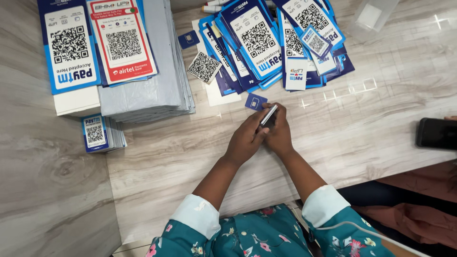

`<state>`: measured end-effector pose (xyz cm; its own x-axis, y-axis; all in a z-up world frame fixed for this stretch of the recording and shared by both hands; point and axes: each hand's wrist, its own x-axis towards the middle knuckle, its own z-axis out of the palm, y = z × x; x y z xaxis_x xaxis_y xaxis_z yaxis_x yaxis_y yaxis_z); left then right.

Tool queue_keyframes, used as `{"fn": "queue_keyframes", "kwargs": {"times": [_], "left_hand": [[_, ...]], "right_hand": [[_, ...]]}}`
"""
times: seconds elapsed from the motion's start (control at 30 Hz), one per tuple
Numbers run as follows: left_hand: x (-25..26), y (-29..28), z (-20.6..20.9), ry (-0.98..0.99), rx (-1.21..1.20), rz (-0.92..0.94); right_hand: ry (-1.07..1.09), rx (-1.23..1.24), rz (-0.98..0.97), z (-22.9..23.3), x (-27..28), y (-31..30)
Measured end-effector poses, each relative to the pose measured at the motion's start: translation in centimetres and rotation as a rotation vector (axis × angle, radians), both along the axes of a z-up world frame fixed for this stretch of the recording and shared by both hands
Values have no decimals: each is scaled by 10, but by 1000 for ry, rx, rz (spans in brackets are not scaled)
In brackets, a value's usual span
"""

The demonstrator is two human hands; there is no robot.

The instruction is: The person sorts and stacks Paytm QR code cards and other payment cards on a tiled floor. They separate different card types into neat piles and place markers into a small plastic container.

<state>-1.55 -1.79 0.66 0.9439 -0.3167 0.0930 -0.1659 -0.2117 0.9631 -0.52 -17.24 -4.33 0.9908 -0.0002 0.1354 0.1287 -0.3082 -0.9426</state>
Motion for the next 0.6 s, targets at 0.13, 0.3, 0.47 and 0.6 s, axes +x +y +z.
{"fn": "queue_keyframes", "kwargs": {"times": [0.13,0.3,0.47,0.6], "left_hand": [[-9,11,-8,-22,-26,-23],[-14,27,-30,-45,-96,-81],[-9,40,-38,186,-218,-143],[-11,37,-46,160,-259,-60]], "right_hand": [[-9,87,57,-4,-12,5],[31,176,189,-8,-28,3],[224,255,263,2,-38,-2],[346,219,318,15,-34,-4]]}}
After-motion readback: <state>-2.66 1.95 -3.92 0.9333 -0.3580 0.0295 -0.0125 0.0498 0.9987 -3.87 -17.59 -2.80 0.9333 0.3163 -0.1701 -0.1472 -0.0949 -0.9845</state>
